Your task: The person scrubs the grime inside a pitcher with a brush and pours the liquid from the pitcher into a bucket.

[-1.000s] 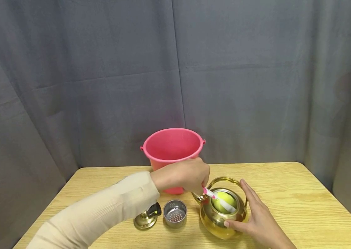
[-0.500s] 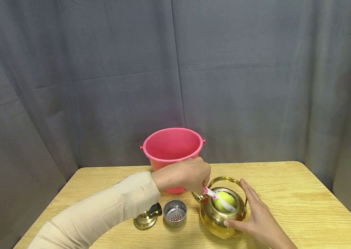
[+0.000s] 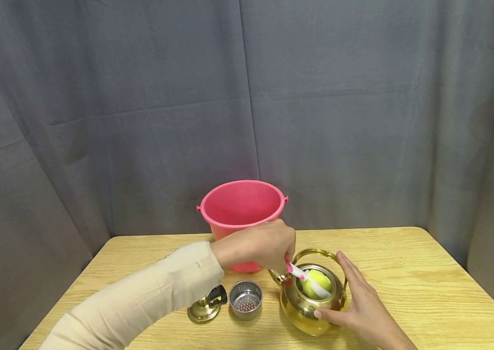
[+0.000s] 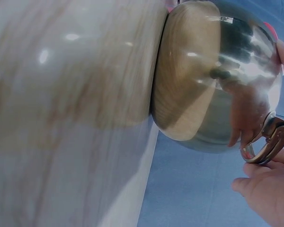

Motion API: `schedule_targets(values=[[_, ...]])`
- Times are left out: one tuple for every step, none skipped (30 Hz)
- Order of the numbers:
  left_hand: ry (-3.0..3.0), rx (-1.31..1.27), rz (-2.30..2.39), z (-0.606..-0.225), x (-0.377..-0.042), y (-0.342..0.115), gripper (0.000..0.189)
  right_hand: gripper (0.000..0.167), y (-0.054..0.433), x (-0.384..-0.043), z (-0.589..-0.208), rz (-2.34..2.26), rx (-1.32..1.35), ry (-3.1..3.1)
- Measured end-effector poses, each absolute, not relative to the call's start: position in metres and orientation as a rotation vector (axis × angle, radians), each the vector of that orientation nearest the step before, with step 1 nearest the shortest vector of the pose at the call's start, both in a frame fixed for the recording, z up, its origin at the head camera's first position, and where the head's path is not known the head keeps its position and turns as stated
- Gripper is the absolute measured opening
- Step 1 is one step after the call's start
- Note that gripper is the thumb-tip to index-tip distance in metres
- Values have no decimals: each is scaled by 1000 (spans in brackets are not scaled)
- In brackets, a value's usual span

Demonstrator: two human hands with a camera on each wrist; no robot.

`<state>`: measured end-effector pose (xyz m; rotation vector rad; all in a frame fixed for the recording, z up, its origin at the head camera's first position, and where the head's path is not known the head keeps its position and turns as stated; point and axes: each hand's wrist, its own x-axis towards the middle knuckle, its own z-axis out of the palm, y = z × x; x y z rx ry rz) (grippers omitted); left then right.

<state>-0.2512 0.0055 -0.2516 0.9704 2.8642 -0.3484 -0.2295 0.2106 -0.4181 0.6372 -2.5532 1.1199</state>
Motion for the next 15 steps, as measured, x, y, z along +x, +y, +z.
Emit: schedule_targets(values=[[2867,979,-334,-251,-251,5,32,118,210,-229,-418,1122,637,-2553],[2869,987,-319,-251,-251,5,31,118,210,-229,-419,1125,638,-2553],[2871,997,-303,-251,-251,4,31,118,210,-229,-419,1129,638,-2551],[2872,1007,-289,-251,-251,4,30,118,210,-228,-419,1132,642,-2547],[2872,1015,-272,-250,-251,4,29,118,210,-228,-420,1136,643,-2543],[2871,1022,-260,-250,-251,3,29,118,210,-228,-420,1141,646,-2541],[2868,1023,-248,-249,-251,3,29,118,210,-227,-420,1142,648,-2538],[2864,1022,-232,-249,-251,3,29,118,211,-227,-420,1142,650,-2537],[2858,1019,-214,-248,-251,3,29,117,211,-227,-420,1143,651,-2537],[2851,1014,-195,-248,-251,2,29,118,211,-227,-420,1140,651,-2537],[2844,1008,-177,-247,-251,2,29,118,211,-227,-420,1137,650,-2538],[2840,1008,-167,-247,-251,2,29,118,211,-227,-420,1132,647,-2539],[2835,1007,-158,-247,-251,2,29,118,211,-227,-420,1129,647,-2539],[2830,1014,-150,-246,-251,1,29,118,212,-227,-420,1126,645,-2541],[2826,1023,-144,-246,-251,1,29,118,212,-226,-420,1126,643,-2544]])
